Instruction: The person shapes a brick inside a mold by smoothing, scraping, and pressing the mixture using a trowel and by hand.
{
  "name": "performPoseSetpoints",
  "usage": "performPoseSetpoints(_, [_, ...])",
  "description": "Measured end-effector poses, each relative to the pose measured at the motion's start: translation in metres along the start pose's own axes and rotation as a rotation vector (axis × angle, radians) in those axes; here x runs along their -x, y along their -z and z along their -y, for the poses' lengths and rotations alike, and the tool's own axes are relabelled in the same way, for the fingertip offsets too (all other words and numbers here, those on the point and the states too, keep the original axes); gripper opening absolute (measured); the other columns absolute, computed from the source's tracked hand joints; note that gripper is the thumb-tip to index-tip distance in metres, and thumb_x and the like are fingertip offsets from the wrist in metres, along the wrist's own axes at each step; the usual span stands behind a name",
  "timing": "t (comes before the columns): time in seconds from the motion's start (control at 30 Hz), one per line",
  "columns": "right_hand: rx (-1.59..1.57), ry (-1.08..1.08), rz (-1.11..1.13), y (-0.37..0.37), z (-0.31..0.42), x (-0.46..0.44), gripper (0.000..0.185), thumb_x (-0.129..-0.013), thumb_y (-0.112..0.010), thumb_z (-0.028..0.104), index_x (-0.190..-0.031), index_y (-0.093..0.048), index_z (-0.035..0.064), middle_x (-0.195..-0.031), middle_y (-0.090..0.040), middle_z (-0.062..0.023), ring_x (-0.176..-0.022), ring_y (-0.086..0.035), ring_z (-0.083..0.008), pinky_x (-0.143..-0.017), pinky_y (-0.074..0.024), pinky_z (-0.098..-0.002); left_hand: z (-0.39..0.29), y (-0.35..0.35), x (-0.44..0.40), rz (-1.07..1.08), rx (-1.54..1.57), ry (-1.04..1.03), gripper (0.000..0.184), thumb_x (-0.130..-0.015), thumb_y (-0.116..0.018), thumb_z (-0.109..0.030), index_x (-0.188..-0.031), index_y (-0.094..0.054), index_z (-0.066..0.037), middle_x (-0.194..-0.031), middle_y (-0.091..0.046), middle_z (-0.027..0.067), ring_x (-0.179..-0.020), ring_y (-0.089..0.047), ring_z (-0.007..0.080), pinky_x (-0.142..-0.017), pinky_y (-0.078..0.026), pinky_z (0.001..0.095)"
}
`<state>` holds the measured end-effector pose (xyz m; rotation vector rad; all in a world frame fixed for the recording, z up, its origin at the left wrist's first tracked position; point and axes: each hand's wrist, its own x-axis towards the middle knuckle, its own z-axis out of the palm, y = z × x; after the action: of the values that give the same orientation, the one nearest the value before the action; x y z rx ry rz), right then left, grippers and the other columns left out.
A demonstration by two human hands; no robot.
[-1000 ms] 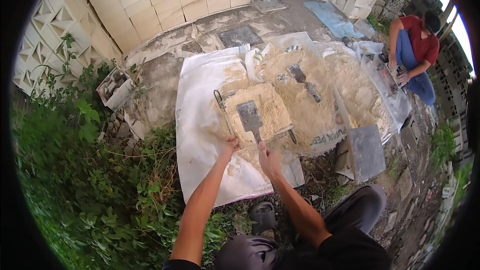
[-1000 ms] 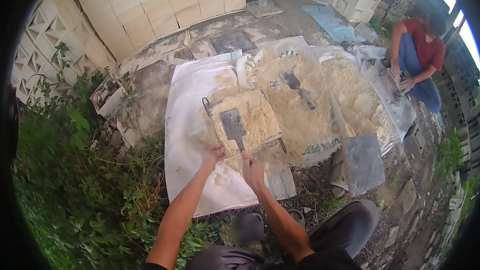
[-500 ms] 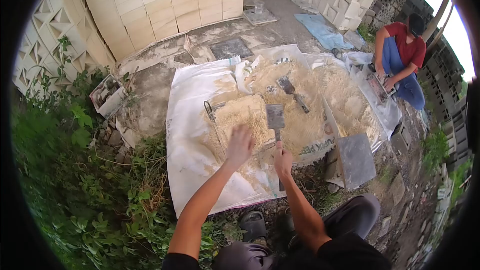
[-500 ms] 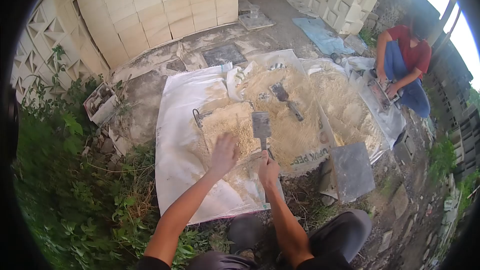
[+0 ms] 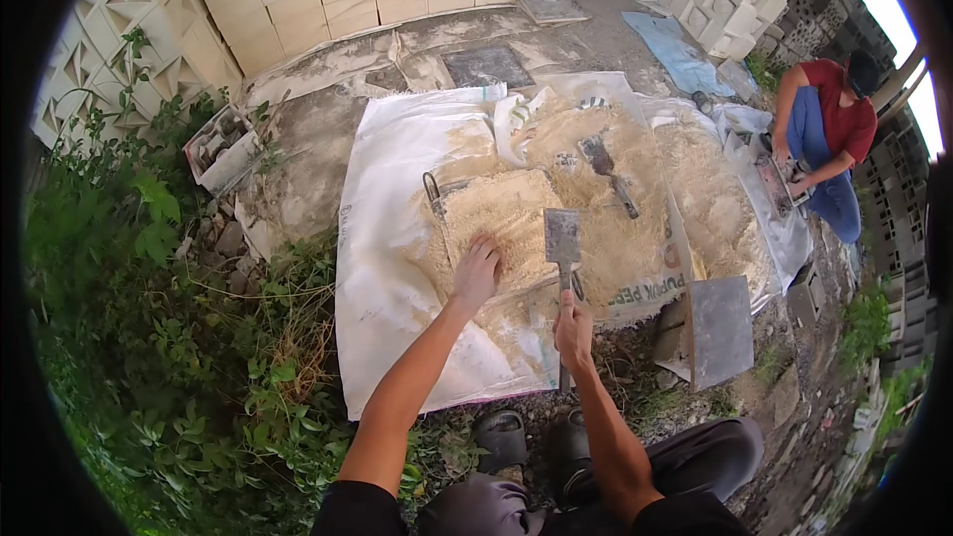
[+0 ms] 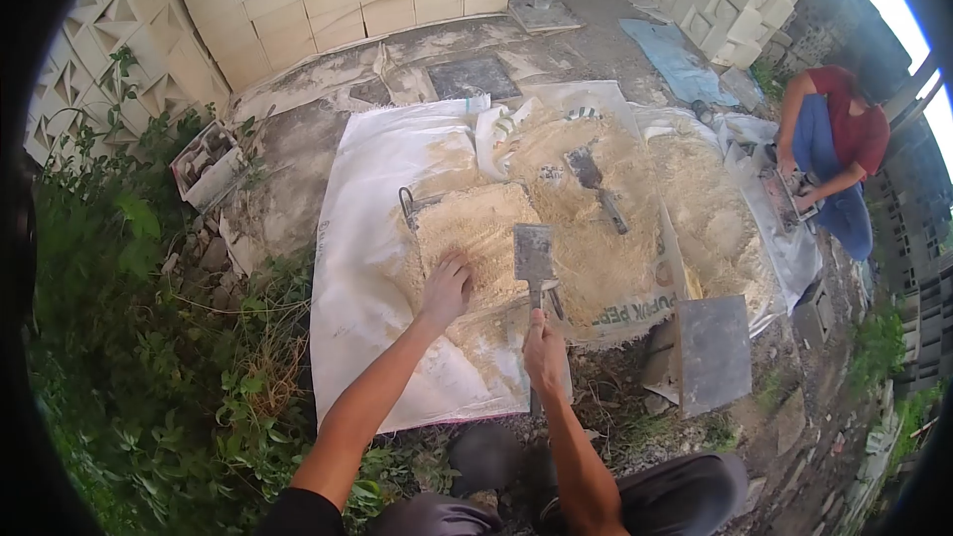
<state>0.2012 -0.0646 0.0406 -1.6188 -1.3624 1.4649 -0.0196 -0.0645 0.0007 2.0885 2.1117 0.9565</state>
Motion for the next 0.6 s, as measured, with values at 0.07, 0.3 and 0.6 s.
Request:
performPoseSetpoints(0.07, [-0.012,0.004,0.053,-0.019,0.008,0.013,0.061,-0.099,-0.038,0.052,-0.054,-0.038,0.011,-0.045,-0.034,0.0035,-0.035,-0.032,-0.0084,-0.035,-0.0239,-0.0269,0.002,0.009,0.012,-0.076,0.076,0.032,0.016,-0.08,-0.062,-0.002,-0.096,-0.065,0.0,-0.117,-0.059,0.0167,-0.117,-0.053,0.0313,-0.109,-0.033,0.0436])
performPoseSetpoints(0.3, [-0.078,0.034,0.224,-0.063,0.06,0.029,0.068,-0.097,-0.04,0.057,-0.053,-0.048,0.0054,-0.051,-0.046,-0.0021,-0.046,-0.044,-0.0112,-0.046,-0.0347,-0.0289,-0.001,0.02,0.042,-0.572,0.802,0.551,0.04,-0.101,-0.043,-0.027,-0.122,-0.055,0.005,-0.135,-0.051,0.015,-0.13,-0.043,0.0255,-0.112,-0.025,0.0373])
performPoseSetpoints(0.6, [0.153,-0.224,0.223,-0.086,-0.014,0.02,0.074,-0.093,-0.046,0.058,-0.057,-0.05,-0.0062,-0.051,-0.049,-0.0124,-0.05,-0.053,-0.0229,-0.052,-0.0421,-0.0382,0.007,-0.034,0.027,-0.727,1.349,1.043,0.054,-0.103,-0.03,-0.036,-0.139,-0.041,0.002,-0.147,-0.038,0.0141,-0.137,-0.031,0.0238,-0.114,-0.018,0.0333])
